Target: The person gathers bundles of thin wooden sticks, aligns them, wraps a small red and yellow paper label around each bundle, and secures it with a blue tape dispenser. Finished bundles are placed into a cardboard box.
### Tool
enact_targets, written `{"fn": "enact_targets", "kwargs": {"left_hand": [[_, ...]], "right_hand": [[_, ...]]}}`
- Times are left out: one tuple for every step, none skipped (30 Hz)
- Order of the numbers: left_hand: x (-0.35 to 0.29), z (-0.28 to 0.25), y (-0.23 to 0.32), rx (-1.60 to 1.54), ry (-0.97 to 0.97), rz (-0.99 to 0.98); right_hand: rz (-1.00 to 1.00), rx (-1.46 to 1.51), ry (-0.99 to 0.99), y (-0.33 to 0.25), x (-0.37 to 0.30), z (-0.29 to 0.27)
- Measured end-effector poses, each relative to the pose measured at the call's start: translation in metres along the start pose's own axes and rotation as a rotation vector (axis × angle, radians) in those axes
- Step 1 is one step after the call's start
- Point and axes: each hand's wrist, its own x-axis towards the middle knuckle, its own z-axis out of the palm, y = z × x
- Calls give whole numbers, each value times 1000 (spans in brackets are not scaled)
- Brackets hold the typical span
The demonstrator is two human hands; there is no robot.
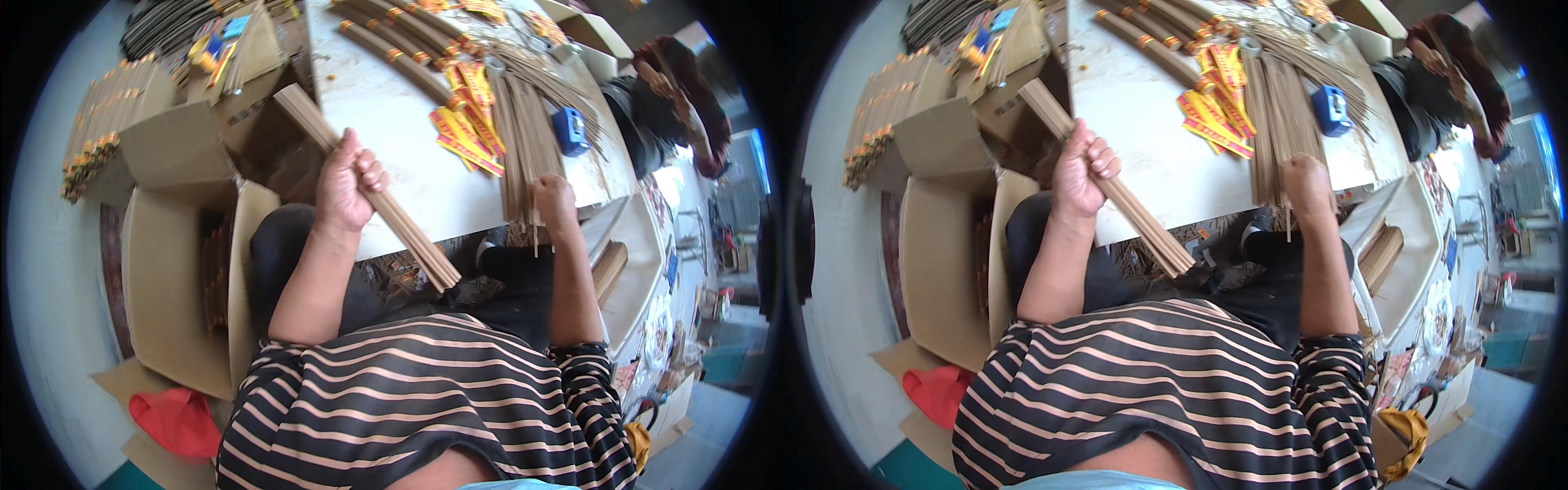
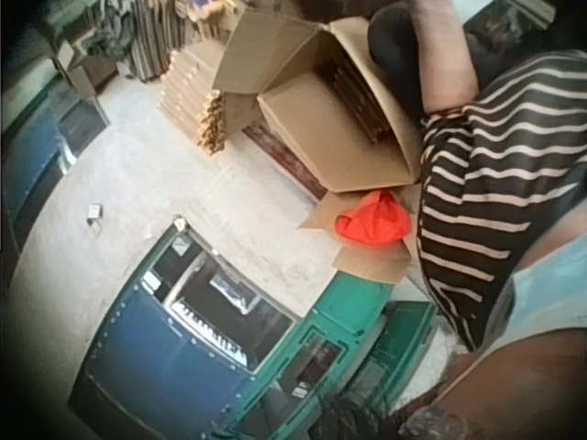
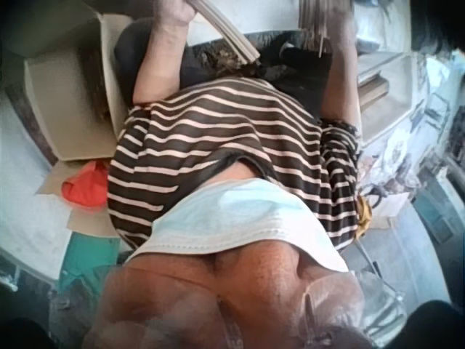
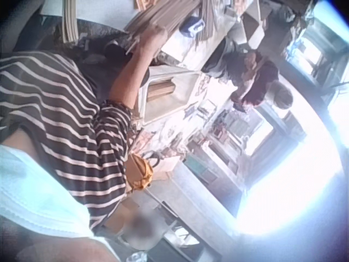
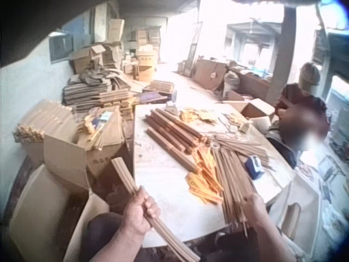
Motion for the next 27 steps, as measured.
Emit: {"fn": "enact_targets", "kwargs": {"left_hand": [[0, -1, 0, -1, 0, -7], [0, 0, 0, -3, -4, -5], [-2, 2, 1, -23, -9, -14], [-3, 2, 1, -35, -8, -18], [-2, 1, 2, -45, -8, -22], [-3, -3, 4, -50, -13, -26], [-4, -1, 4, -48, 24, -14], [-6, 4, 3, -44, 60, -1], [-7, 6, 3, -35, 97, 17], [-6, 4, 3, -18, 82, 18], [-7, 3, 4, -14, 97, 19], [-7, 3, 4, -13, 111, 15], [-7, 2, 4, -8, 126, 17], [-7, 2, 3, -16, 129, 21], [-6, 1, 2, -24, 132, 26], [-6, -1, 2, -33, 136, 34], [-6, -1, 2, -42, 139, 42], [-6, -1, 3, -56, 125, 35], [-7, -1, 5, -70, 111, 31], [-8, -1, 6, -83, 98, 26], [-7, -3, 8, -100, 90, 8], [-5, -6, 9, -116, 83, -7], [-4, -9, 10, -133, 76, -22], [-3, -12, 10, -130, 110, -20], [-2, -14, 10, -127, 144, -19], [-1, -15, 10, -124, 178, -18], [-1, -14, 10, -125, 187, -18]], "right_hand": [[28, 47, 11, 2, -2, -2], [56, 8, 14, -2, -3, -7], [84, -32, 19, -7, -5, -14], [32, 56, 102, -9, -11, -19], [19, 68, 127, -24, -17, -27], [34, 191, 106, -44, -24, -35], [60, 305, 92, -64, -36, -41], [-4, 442, 74, -78, -48, -41], [-72, 585, 53, -91, -60, -37], [-228, 562, 57, -106, -73, -38], [-388, 543, 59, -120, -85, -37], [-437, 505, -9, -135, -93, -41], [-490, 472, -79, -147, -100, -43], [-504, 516, -120, -156, -105, -43], [-537, 524, -129, -158, -108, -37], [-586, 500, -118, -161, -109, -34], [-635, 477, -107, -165, -110, -32], [-642, 465, -113, -169, -112, -33], [-680, 448, -105, -171, -112, -33], [-717, 432, -98, -172, -113, -33], [-753, 414, -90, -174, -113, -33], [-775, 418, -79, -174, -113, -32], [-745, 422, -73, -175, -114, -32], [-715, 425, -66, -175, -115, -32], [-682, 427, -59, -175, -115, -32], [-682, 412, -63, -175, -115, -33], [-683, 396, -66, -176, -115, -33]]}}
